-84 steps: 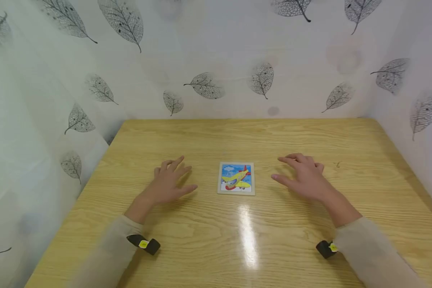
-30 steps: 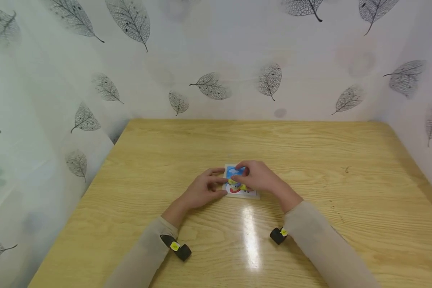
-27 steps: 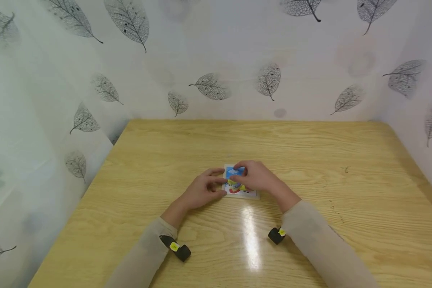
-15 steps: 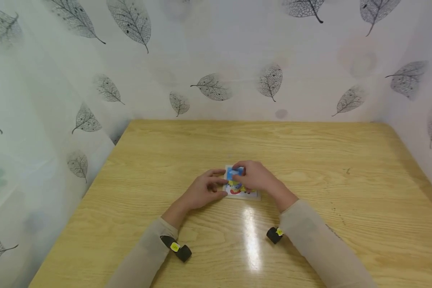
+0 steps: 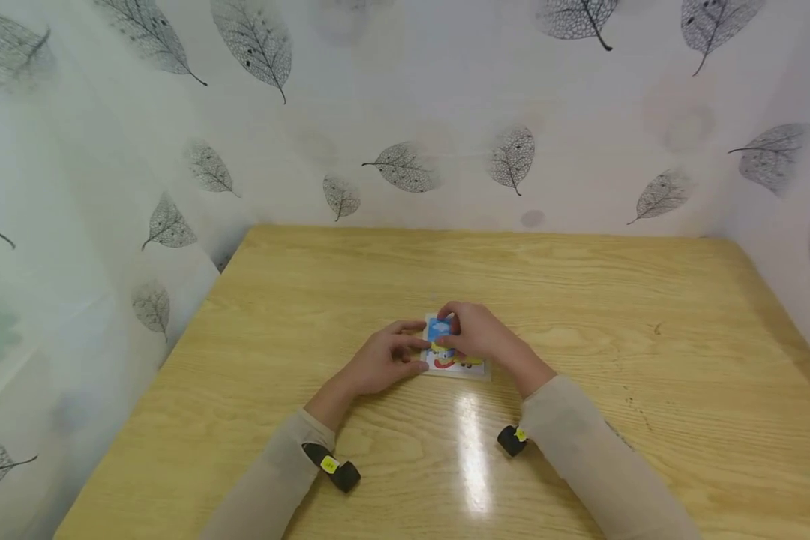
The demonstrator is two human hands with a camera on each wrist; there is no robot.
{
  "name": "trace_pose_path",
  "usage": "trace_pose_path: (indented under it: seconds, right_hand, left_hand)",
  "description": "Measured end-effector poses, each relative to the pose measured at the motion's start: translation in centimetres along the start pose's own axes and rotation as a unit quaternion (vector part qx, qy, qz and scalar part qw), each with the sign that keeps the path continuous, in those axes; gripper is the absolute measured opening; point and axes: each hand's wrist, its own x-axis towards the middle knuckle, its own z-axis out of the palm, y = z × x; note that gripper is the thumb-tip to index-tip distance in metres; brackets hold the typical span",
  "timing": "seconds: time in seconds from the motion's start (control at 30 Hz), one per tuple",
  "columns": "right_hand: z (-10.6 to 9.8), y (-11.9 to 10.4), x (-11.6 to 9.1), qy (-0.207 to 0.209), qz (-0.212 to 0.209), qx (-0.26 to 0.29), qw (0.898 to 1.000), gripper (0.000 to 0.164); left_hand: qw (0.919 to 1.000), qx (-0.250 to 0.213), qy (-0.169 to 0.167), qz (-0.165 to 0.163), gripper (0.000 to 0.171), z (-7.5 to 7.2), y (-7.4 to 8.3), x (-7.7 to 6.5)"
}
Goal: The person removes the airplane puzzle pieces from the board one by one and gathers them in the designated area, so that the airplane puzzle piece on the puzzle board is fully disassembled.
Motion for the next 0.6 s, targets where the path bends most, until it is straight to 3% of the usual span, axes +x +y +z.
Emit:
trace_pose_path:
  seconds: [0.4,0.6]
  right_hand:
    - [0.35,0.27,-0.08,0.038,0.009,0.043,0.998,0.044]
    - [0.40,0.03,-0.36,0.085,-0.016,0.041,0.995,0.024]
  left_hand:
    - [1.0000,-0.004,0.001,0.000,0.034,0.13,-0.05,-0.07]
    - [1.0000,0.000,0.003,0.001,0.034,0.28,-0.26,0.03]
